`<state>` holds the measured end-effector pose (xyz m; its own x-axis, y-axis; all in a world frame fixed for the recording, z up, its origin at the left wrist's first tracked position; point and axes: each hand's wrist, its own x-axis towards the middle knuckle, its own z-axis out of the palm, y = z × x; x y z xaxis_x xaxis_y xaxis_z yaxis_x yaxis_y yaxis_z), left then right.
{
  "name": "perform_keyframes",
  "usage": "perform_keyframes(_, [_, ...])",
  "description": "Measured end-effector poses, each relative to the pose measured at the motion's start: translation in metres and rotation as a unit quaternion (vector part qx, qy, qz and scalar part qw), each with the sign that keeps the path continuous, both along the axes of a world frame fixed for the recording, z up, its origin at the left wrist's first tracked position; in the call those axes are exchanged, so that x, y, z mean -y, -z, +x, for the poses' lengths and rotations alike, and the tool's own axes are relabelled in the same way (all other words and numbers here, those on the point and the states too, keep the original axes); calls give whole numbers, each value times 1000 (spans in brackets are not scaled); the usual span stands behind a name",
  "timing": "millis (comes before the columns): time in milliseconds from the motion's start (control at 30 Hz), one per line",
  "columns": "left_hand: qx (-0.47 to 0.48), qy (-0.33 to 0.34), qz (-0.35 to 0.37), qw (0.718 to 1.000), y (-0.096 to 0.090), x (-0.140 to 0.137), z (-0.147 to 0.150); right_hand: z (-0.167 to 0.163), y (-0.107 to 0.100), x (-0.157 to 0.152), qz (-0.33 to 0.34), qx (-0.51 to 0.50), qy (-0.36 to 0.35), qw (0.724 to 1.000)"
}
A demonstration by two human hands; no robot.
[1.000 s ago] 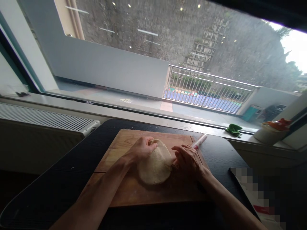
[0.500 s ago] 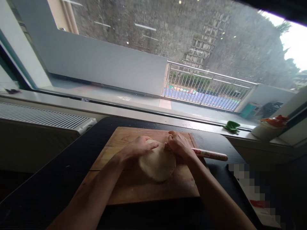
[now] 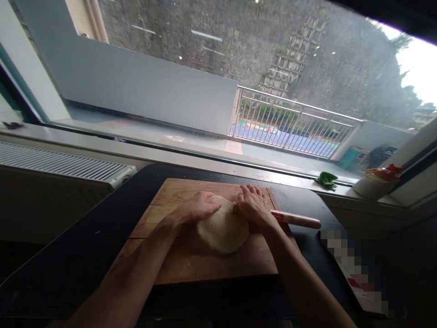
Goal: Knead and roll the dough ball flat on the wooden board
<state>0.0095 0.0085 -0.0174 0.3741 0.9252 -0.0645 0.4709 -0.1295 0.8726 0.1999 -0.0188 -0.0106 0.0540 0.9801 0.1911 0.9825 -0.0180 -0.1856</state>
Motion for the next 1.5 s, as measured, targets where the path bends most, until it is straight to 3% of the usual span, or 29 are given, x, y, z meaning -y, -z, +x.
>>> perform_keyframes(133, [-7, 33, 11, 999, 1, -1, -1, 2, -4, -18, -11, -2, 16, 1000])
perform_keyframes(333, [-60, 0, 110, 992, 4, -2, 3, -15, 5, 58, 55, 9, -26, 998])
perform_keyframes(433, [-81, -13, 116, 990, 2, 0, 6, -18, 6, 73, 57, 4, -29, 998])
perform_keyframes(667, [-89, -7, 102, 991, -4, 3, 6, 1, -5, -8, -41, -34, -2, 999])
perform_keyframes(767, [-77, -4, 102, 992, -1, 2, 5, 1, -4, -15, -26, -31, -2, 999])
perform_keyframes(867, [-69, 3, 102, 992, 1, 0, 5, -7, 0, 13, 31, -21, -7, 999])
perform_keyframes(1033, [-71, 16, 120, 990, -1, 0, 4, -11, 2, 77, 65, -33, -39, 997])
perform_keyframes(1133, [-74, 15, 132, 988, -3, 0, 3, -3, 0, 94, 72, -58, -58, 994])
perform_keyframes(1233, [-77, 13, 126, 989, -3, 1, 3, 4, -2, 86, 91, -80, -49, 991])
perform_keyframes(1367, [-78, 3, 112, 991, -4, 2, 4, 9, 1, 47, 140, -68, -11, 988])
perform_keyframes(1500, [-75, -7, 94, 993, -6, 5, 5, 12, 0, 8, 115, -45, 32, 992])
